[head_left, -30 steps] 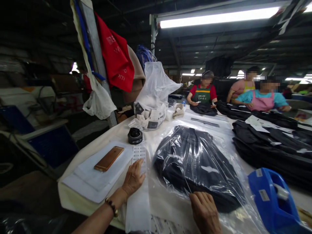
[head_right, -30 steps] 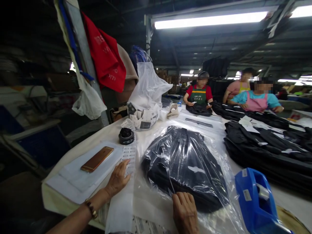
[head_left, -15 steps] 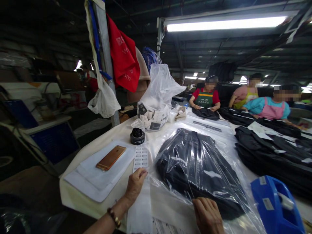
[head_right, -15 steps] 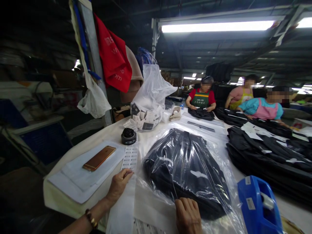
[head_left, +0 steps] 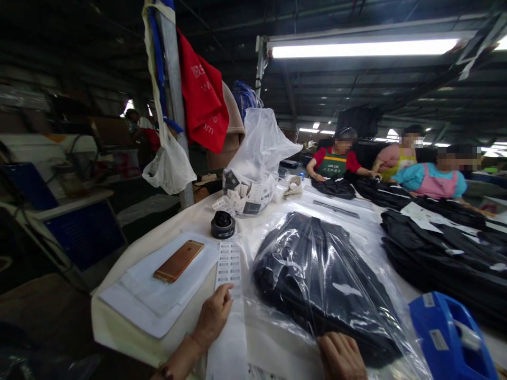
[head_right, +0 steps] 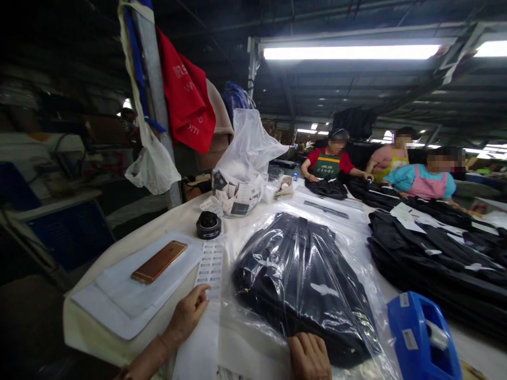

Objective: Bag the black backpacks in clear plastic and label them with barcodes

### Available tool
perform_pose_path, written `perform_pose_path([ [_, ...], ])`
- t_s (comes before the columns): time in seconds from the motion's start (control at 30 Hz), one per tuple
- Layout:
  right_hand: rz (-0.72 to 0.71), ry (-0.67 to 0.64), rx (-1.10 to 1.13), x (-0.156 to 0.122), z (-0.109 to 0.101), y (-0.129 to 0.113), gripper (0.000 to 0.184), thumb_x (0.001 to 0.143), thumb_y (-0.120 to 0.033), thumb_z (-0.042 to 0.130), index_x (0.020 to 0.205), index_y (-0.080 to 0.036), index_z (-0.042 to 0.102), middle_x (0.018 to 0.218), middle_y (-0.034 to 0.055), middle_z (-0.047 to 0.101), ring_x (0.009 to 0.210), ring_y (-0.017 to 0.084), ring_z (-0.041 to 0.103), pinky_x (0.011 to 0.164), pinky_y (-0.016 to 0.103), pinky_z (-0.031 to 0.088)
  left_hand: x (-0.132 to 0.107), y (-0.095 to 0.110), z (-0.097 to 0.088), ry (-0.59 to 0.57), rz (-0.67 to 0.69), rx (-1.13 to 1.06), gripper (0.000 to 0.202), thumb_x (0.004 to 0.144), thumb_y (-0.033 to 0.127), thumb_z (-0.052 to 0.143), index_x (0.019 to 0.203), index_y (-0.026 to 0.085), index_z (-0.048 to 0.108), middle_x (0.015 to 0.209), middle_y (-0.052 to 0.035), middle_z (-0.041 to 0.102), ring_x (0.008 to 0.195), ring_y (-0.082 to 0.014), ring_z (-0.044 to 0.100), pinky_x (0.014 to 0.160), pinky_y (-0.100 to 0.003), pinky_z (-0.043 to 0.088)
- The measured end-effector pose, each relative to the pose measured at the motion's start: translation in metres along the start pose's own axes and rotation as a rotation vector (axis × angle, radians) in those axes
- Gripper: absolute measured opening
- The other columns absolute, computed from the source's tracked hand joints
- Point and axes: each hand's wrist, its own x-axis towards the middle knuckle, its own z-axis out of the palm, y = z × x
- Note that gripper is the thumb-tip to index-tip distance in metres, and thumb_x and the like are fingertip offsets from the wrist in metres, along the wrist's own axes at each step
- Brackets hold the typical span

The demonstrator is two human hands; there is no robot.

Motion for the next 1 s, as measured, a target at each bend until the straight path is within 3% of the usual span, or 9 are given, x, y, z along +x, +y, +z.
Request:
perform_pose_path([
  [0.13,0.003,0.001,-0.026,0.002,-0.005,-0.004,0.025,0.088,-0.009,0.039,0.066,-0.02,0.045,0.06,-0.0011,0.046,0.06,0.014,0.042,0.067,0.029,0.032,0.009,0.006,0.006,0.064,-0.235,-0.133,0.015,0.078,0.026,0.045,0.078,0.02,0.059,0.071,-0.0014,0.065,0.066,-0.0156,0.063,0.063,-0.025,0.052],
  [0.23,0.044,-0.022,-0.024,0.003,-0.011,-0.009,0.023,0.088,-0.011,0.042,0.066,-0.02,0.046,0.061,-0.0015,0.045,0.061,0.014,0.042,0.068,0.029,0.033,0.016,0.014,0.008,0.122,-0.285,-0.146,0.018,0.078,0.035,0.049,0.079,0.02,0.059,0.073,-0.0013,0.066,0.066,-0.0158,0.062,0.063,-0.025,0.051],
  [0.43,0.082,-0.027,0.016,0.003,-0.022,-0.01,0.012,0.089,-0.021,0.043,0.092,-0.017,0.053,0.081,0.0042,0.058,0.078,0.017,0.052,0.073,0.031,0.036,0.025,0.019,0.002,0.131,-0.026,-0.068,0.02,0.084,0.032,0.045,0.072,0.021,0.056,0.066,0.0011,0.063,0.062,-0.0133,0.06,0.061,-0.022,0.048],
  [0.6,0.119,-0.081,0.12,-0.005,-0.039,-0.002,0.012,0.088,-0.014,0.044,0.081,-0.02,0.052,0.071,0.0003,0.054,0.065,0.013,0.051,0.062,0.026,0.04,0.028,0.012,-0.004,0.154,0.172,0.087,0.021,0.09,0.027,0.04,0.075,0.019,0.054,0.067,0.0012,0.061,0.062,-0.0125,0.061,0.059,-0.022,0.047],
  [0.77,0.155,-0.09,0.172,-0.012,-0.06,0.006,0.011,0.088,-0.012,0.045,0.083,-0.021,0.051,0.072,0.0009,0.054,0.066,0.012,0.054,0.061,0.022,0.045,0.029,0.008,-0.005,0.205,0.375,0.256,0.019,0.092,0.023,0.039,0.079,0.018,0.052,0.066,0.0008,0.058,0.061,-0.0119,0.06,0.06,-0.021,0.047],
  [0.87,0.134,-0.131,0.119,-0.014,-0.066,0.007,0.013,0.088,-0.011,0.042,0.085,-0.02,0.052,0.072,0.0014,0.055,0.065,0.012,0.054,0.06,0.022,0.045,0.029,0.007,-0.005,0.213,0.437,0.326,0.017,0.093,0.021,0.039,0.081,0.017,0.051,0.067,0.0007,0.058,0.061,-0.0118,0.059,0.061,-0.021,0.047],
  [1.0,0.033,-0.048,-0.165,-0.02,-0.073,0.01,0.022,0.085,-0.01,0.041,0.099,-0.017,0.056,0.084,0.0059,0.061,0.078,0.017,0.057,0.073,0.032,0.044,0.029,0.005,-0.007,0.231,0.477,0.373,0.016,0.093,0.022,0.039,0.084,0.017,0.052,0.067,0.0003,0.058,0.06,-0.0122,0.059,0.06,-0.022,0.047],
])
